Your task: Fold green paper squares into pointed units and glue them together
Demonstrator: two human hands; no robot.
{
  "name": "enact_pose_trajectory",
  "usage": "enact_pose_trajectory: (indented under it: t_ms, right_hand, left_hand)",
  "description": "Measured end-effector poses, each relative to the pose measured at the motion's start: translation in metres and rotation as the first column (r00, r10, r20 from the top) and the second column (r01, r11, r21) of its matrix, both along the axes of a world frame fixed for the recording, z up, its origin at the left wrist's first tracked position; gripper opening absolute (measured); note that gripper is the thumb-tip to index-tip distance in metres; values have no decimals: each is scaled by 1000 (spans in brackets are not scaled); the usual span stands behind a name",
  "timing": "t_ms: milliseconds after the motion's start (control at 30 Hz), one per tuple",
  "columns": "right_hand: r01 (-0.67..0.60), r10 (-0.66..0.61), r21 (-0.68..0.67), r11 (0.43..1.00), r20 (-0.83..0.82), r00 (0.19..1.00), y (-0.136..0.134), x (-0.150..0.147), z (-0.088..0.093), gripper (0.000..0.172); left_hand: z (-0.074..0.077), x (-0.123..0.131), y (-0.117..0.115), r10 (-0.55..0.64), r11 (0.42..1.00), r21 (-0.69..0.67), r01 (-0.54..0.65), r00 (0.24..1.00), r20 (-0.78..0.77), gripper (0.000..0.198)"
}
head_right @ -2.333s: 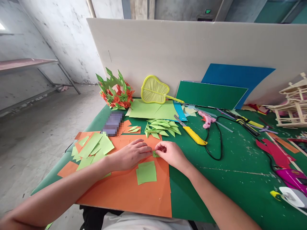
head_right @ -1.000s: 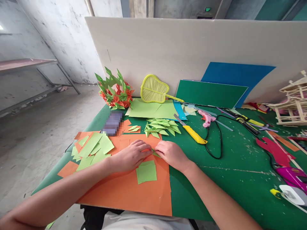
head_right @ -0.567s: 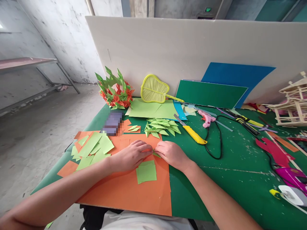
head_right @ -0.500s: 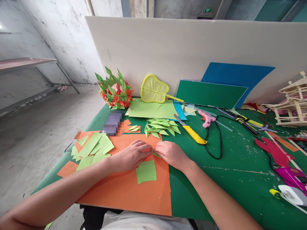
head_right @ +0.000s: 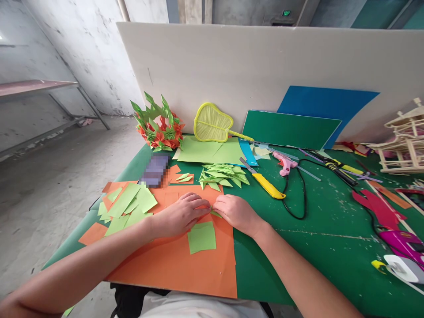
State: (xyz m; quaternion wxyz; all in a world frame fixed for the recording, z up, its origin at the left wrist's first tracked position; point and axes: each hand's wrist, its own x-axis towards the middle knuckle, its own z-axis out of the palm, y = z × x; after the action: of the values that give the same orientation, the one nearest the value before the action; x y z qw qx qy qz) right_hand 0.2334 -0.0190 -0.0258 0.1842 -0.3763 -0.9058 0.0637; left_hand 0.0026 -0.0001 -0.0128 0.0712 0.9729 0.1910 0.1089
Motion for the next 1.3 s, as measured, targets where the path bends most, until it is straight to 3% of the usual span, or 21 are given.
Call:
enact_pose_trajectory:
  t_ms: [500,1300]
  right_hand:
    - [26,-23,-19,999,114,993,-4,-1,8,22]
    - [56,-49,-68,996,98,994,-10,3,17,16]
  left_hand:
    - [2,0,-2,8,1000,14,-8,1000,-20,27]
    - [0,0,1,29,999,-41,-27,999,40,26]
